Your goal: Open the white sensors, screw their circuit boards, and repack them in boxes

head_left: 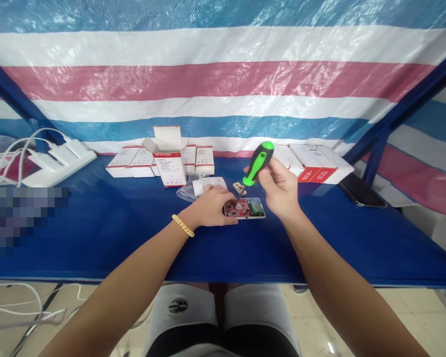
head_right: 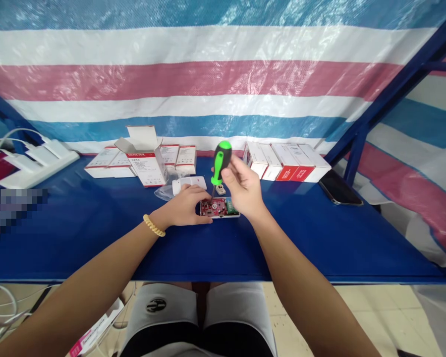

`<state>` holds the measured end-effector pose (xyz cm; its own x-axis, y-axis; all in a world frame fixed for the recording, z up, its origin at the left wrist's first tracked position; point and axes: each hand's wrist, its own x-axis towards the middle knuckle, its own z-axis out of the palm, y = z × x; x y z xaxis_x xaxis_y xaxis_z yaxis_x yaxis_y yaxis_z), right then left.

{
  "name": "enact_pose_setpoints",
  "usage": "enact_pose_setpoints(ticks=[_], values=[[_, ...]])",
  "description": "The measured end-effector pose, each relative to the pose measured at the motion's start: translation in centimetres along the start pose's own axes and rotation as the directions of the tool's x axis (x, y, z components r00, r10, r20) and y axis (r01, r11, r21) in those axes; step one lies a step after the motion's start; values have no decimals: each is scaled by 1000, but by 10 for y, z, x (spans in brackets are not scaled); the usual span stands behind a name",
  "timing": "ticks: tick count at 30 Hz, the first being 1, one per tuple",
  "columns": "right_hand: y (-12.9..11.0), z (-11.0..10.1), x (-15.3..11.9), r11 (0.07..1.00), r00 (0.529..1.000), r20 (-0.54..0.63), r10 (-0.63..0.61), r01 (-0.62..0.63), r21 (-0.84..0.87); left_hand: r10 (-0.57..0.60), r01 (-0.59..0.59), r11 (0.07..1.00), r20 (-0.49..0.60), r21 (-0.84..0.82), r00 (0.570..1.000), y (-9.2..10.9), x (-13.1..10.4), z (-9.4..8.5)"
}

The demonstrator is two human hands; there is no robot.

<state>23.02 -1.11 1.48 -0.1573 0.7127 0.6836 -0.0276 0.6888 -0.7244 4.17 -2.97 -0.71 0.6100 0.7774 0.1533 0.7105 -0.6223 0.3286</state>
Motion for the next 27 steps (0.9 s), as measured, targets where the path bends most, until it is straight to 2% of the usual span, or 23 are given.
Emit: enact_pose_setpoints(ticks=[3, 7, 11, 16, 20, 27], values=[[0, 3, 0, 1000, 1000, -14, 0, -1, -28, -47, 49, 998, -49, 37, 998, -2, 1, 5], [5, 5, 0, 996, 994, -93, 56, -61, -59, -59, 60, 998, -57, 16, 997, -2, 3, 8], [8, 6, 2, 992, 983, -135, 121, -116, 46, -68, 67, 998, -49, -21, 996, -2, 3, 6], [11, 6, 2, 963, 975, -105, 195, -170, 209, -77, 75, 996, -26, -53, 997, -4, 2, 6], [11, 6, 2, 964, 980, -112, 163, -134, 230, -84, 80, 990, -22, -119, 996, -6, 1, 4], [4, 0, 6, 966, 976, -193, 101, -50, 252, -97, 54, 970, -176, -237, 980, -6, 4, 3]])
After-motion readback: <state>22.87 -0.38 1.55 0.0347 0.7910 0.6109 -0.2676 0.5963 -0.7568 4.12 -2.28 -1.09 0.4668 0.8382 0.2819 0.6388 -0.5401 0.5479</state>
